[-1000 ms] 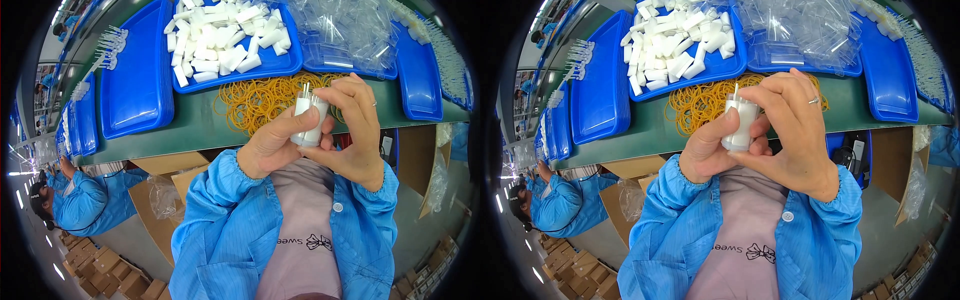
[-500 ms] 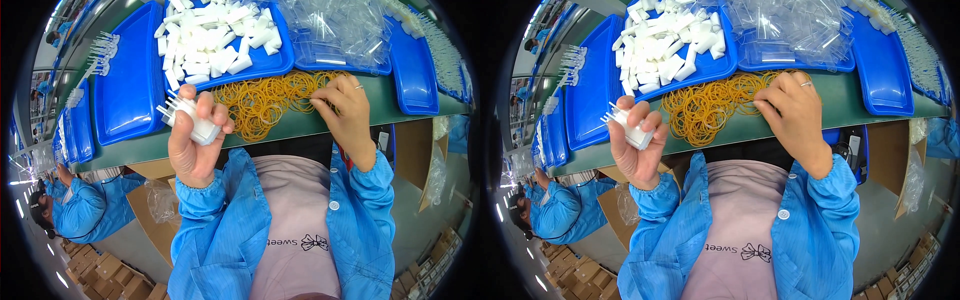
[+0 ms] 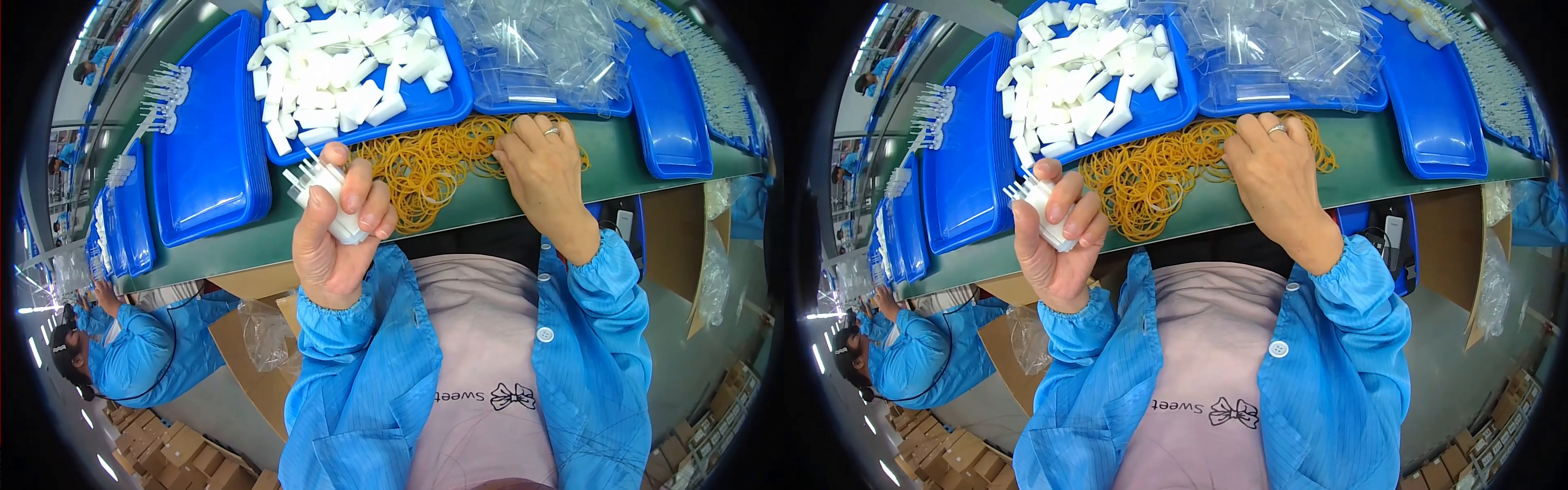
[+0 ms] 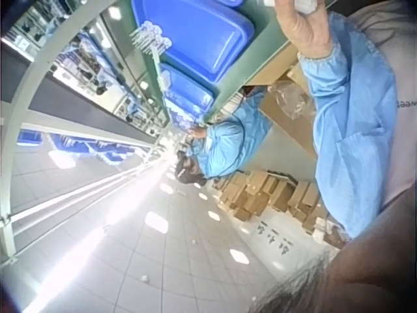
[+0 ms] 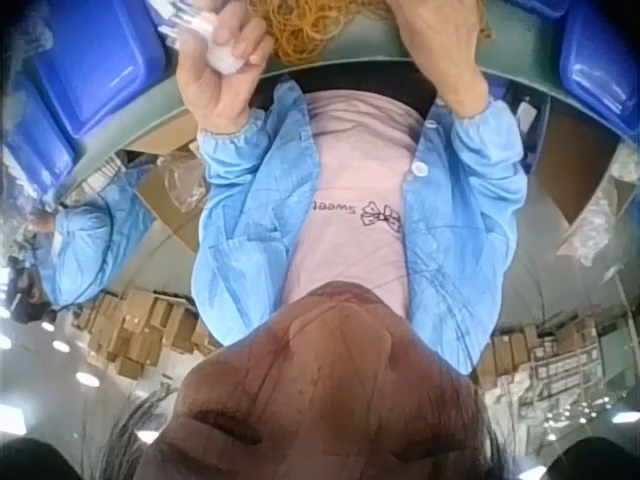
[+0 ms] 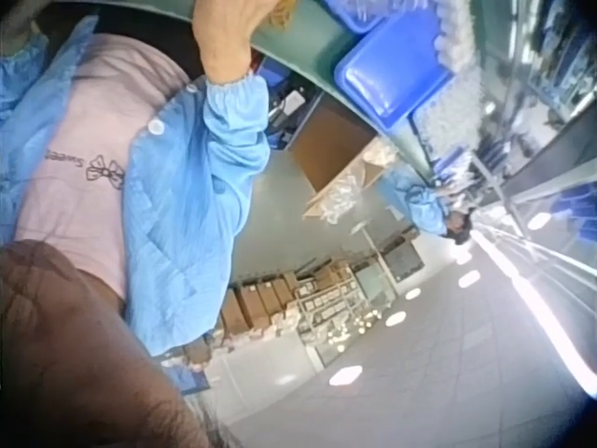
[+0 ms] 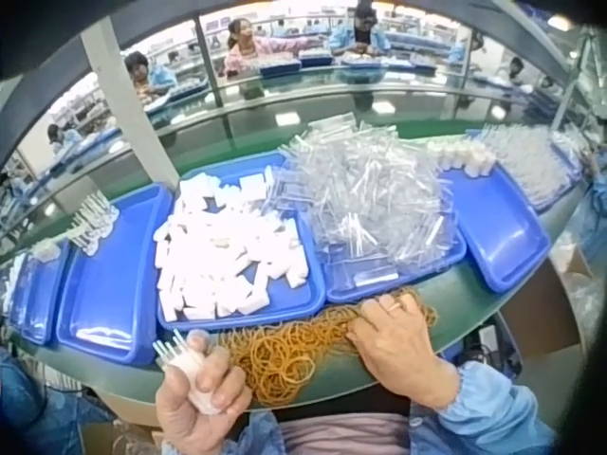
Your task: The person assembles components by fitting foam sleeves onto vertical pins, placing clear plastic covers over the foam, and securing the bundle with a rubber band.
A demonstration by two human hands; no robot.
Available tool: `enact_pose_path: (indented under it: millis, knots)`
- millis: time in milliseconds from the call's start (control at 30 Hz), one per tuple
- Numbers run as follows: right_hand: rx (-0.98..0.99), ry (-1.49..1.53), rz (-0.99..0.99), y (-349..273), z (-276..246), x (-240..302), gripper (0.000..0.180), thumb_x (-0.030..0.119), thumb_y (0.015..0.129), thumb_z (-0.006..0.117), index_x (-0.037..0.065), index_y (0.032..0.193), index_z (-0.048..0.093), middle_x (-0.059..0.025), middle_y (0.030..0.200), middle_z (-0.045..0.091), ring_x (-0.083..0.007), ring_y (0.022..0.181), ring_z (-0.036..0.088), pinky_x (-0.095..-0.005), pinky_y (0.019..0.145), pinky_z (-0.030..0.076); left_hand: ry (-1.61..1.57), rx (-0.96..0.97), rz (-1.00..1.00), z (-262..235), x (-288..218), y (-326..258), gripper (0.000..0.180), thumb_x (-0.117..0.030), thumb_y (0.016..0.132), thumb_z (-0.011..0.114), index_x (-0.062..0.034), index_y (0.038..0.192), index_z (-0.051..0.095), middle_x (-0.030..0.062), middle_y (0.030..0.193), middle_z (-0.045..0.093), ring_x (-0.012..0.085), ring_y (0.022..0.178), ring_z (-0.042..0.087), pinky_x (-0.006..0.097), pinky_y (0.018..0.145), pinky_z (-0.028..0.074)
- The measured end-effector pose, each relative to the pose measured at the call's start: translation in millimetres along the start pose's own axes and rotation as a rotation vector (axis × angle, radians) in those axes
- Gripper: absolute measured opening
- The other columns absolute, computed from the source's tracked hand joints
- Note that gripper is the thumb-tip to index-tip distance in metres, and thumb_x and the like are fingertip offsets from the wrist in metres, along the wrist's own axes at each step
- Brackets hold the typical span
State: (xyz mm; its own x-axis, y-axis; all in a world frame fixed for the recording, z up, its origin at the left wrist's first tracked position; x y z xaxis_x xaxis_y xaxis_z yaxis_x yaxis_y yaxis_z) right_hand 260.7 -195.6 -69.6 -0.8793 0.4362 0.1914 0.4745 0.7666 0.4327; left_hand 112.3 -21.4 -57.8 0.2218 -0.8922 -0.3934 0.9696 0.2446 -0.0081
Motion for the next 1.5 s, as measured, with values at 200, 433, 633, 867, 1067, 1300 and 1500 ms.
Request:
enact_pose_path:
  millis: [200,433,633,867,1067,1300,1500]
  knots:
    - [-0.092,0.249,0.077,-3,-7,-12,0.008,0.004,0.070,0.067,0.007,0.072,0.060,-0.0038,0.073,0.052,-0.0210,0.071,0.052,-0.0338,0.067,0.035,0.056,-0.011,-0.013,0,8,-4,0.038,-0.029,0.084,0.067,-0.0127,0.111,0.046,0.0001,0.076,0.044,0.0134,0.064,0.045,0.030,0.056,0.042]
    - [-0.149,0.479,0.208,3,-22,-16,0.005,0.005,0.072,0.066,0.006,0.074,0.062,-0.0027,0.073,0.057,-0.0181,0.069,0.054,-0.0314,0.066,0.036,0.674,-0.137,-0.123,23,40,11,0.089,-0.002,0.064,0.071,-0.0015,0.141,0.027,-0.0015,0.064,0.050,0.0084,0.058,0.051,0.021,0.053,0.044]
    - [-0.180,0.523,0.208,7,-35,-6,0.006,0.003,0.071,0.067,0.005,0.073,0.061,-0.0037,0.074,0.059,-0.0190,0.069,0.056,-0.0310,0.066,0.038,1.232,0.016,0.224,29,70,38,0.084,-0.008,0.065,0.077,-0.0032,0.137,0.035,0.0032,0.079,0.060,0.0133,0.069,0.059,0.024,0.061,0.046]
    - [-0.058,0.708,0.247,7,-47,-8,0.005,0.006,0.077,0.064,0.004,0.078,0.060,-0.0061,0.080,0.062,-0.0157,0.072,0.057,-0.0272,0.068,0.041,1.362,0.036,0.104,28,74,43,0.044,-0.006,0.065,0.078,-0.0048,0.103,0.055,0.0031,0.096,0.058,0.0093,0.083,0.056,0.024,0.072,0.046]
    - [0.120,1.827,0.500,10,-56,-6,0.009,0.014,0.089,0.051,0.007,0.086,0.056,-0.0102,0.091,0.064,-0.0152,0.063,0.055,-0.0248,0.057,0.043,1.481,0.112,0.166,31,79,43,0.038,-0.011,0.066,0.075,-0.0064,0.097,0.054,0.0121,0.080,0.061,0.0304,0.071,0.064,0.036,0.059,0.049]
    - [0.199,0.450,-0.472,-8,-84,50,0.015,0.013,0.068,0.064,0.008,0.081,0.059,-0.0082,0.092,0.061,-0.0181,0.062,0.053,-0.0274,0.056,0.041,1.417,0.249,0.102,33,72,48,0.041,-0.010,0.066,0.075,-0.0063,0.097,0.050,0.0093,0.082,0.059,0.0265,0.072,0.062,0.030,0.063,0.047]
    - [0.074,0.301,-0.012,-15,-88,15,0.029,0.014,0.058,0.072,0.008,0.084,0.061,-0.0062,0.085,0.055,-0.0221,0.071,0.055,-0.0346,0.061,0.042,0.474,0.046,-0.170,28,58,27,0.048,-0.001,0.065,0.071,-0.0111,0.102,0.043,0.0026,0.073,0.051,0.0132,0.062,0.051,0.026,0.054,0.044]
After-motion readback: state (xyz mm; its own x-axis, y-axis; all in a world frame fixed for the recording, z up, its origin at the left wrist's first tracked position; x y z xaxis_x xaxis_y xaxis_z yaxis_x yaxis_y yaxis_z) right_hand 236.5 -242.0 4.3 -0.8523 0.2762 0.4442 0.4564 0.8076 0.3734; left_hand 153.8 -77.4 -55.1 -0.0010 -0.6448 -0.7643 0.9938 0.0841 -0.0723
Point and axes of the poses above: each hand's wrist, its own y-axis towards the middle knuckle, its own z-axis out of the palm, x = y × z, the point moved 2 cm from there along y, towards the middle knuckle
